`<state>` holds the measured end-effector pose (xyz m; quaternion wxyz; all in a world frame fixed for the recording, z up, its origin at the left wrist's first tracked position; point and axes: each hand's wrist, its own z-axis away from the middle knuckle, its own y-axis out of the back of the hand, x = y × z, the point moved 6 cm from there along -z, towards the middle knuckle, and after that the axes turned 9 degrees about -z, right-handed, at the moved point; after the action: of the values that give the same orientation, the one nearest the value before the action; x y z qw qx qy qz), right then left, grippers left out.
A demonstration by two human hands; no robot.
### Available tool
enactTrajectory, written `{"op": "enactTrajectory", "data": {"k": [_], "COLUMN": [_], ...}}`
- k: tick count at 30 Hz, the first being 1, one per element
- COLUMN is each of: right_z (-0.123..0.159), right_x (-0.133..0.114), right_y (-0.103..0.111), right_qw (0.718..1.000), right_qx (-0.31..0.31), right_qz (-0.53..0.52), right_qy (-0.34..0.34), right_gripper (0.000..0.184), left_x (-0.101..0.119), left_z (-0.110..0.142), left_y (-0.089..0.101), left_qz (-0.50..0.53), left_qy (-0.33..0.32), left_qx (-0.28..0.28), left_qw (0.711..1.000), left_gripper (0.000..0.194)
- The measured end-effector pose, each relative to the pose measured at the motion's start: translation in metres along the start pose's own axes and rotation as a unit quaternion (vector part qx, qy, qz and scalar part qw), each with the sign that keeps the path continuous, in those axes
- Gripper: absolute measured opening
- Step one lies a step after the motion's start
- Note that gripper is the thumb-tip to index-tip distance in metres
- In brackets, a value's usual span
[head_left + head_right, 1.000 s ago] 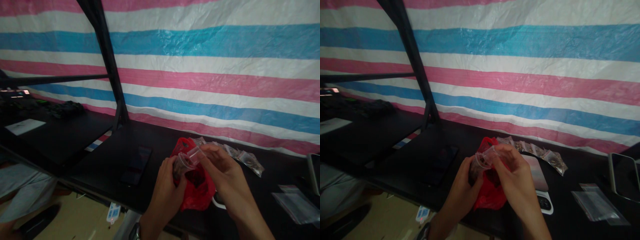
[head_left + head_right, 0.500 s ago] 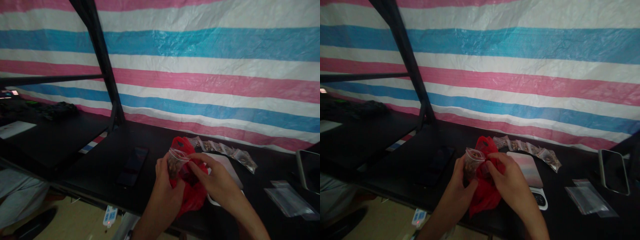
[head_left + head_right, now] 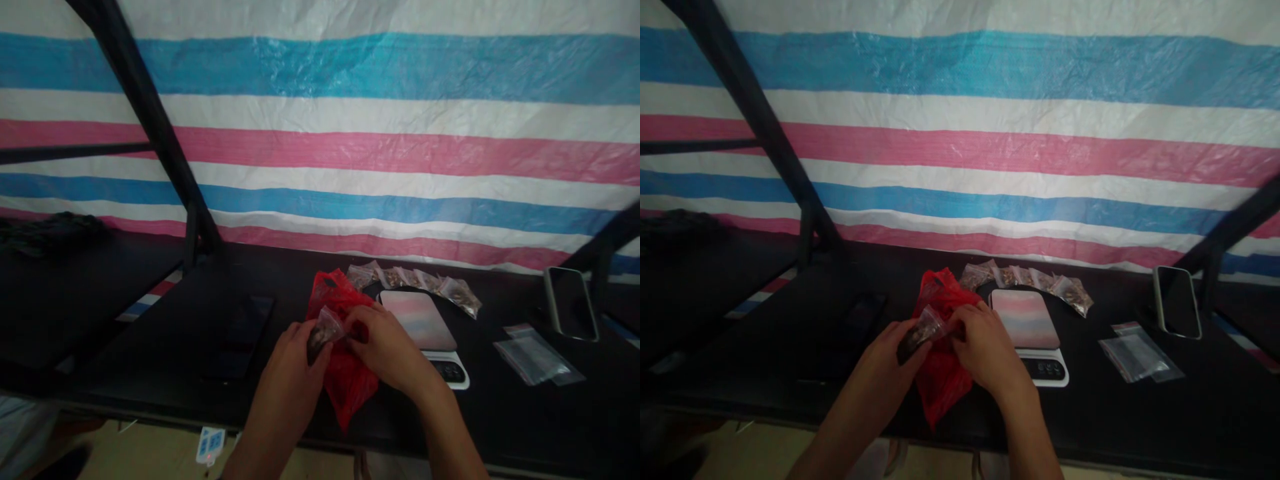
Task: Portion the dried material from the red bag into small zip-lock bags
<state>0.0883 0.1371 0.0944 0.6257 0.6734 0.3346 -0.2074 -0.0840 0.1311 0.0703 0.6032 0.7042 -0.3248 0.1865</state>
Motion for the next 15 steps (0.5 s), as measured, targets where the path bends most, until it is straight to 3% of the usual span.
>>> {"op": "enactTrajectory", "data": {"k": [5, 10, 15], "right_z": [-0.001, 0.003, 0.0], "right_x": [0.004, 0.01, 0.007], "right_y": [0.004, 0.015, 0.007], "right_qw": [1.0, 0.997, 1.0], "right_qx": [0.0, 0.027, 0.01], "right_qz": [0.006, 0.038, 0.008], "right_qy": [-0.006, -0.057, -0.007], "right_gripper": [0.027, 0.026, 0.031], "left_x": [0.007, 0.009, 0.012], "left_z": [-0.004, -0.006, -0.008], "left_y": [-0.003, -0.001, 0.0], "left_qz": [-0.007, -0.018, -0.067], "left_qy": [0.02, 0.035, 0.005], "left_qx": [-0.024, -0.034, -0.008], "left_qw": [0.999, 0.999, 0.998], "left_gripper": [0.025, 0.021, 0.027]}}
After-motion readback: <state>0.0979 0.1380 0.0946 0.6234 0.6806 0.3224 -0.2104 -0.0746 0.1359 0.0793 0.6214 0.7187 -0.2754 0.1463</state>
